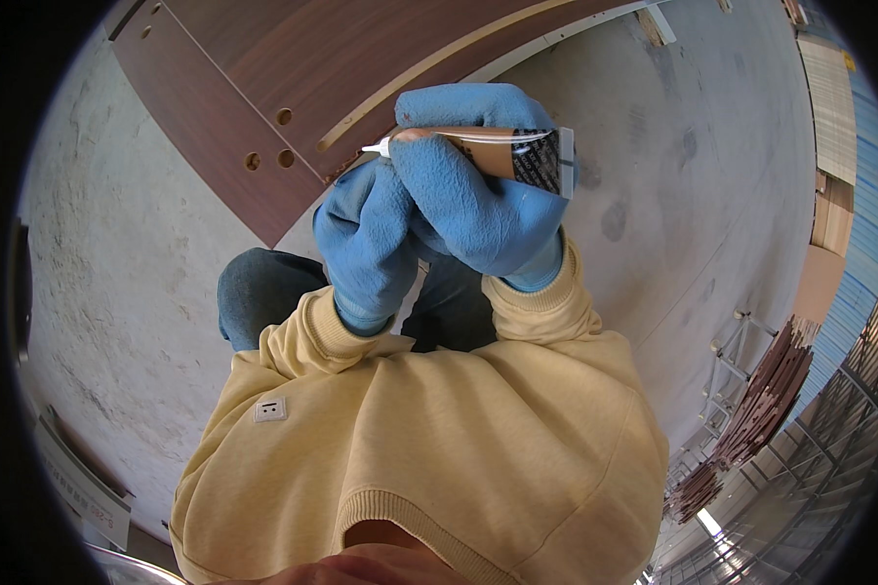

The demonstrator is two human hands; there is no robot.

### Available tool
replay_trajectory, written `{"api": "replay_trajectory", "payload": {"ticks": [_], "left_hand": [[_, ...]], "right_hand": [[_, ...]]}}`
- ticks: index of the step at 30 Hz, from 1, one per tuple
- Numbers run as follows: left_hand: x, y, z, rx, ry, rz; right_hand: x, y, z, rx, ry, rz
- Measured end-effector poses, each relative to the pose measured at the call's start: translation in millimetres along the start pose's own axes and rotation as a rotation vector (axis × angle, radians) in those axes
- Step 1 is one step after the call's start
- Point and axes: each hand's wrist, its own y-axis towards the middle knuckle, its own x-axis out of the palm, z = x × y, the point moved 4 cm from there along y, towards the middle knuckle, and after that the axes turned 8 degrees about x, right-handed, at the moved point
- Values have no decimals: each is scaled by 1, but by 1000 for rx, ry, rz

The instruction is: The person applies glue from a tube to the edges and grooves of several wooden panels and strips in a workshop. They handle each piece individually, apply the adhesive, and place the pieces back on the work surface or stack.

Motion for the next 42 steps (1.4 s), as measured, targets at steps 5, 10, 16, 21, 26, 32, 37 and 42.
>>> {"api": "replay_trajectory", "payload": {"ticks": [5, 10, 16, 21, 26, 32, 37, 42], "left_hand": [[3, 3, -2, 9, -8, -24], [6, 4, -4, -13, 49, 5], [8, 8, -5, 8, 69, -33], [10, 8, -6, 24, 86, -15], [9, 8, -5, 99, 102, -44], [11, 10, -5, 73, 98, -39], [14, 11, -11, 33, 116, -30], [20, 9, -11, -3, 62, -54]], "right_hand": [[-4, -1, 1, 4, -24, 23], [-7, 0, 0, 13, -45, 43], [-11, 0, 3, -10, -81, 72], [-13, 0, 4, 10, -45, 80], [-8, 2, 3, 22, 15, 59], [-12, 2, 2, 18, -36, 66], [-20, -1, 6, -24, -69, 126], [-25, -3, 4, 17, 144, 174]]}}
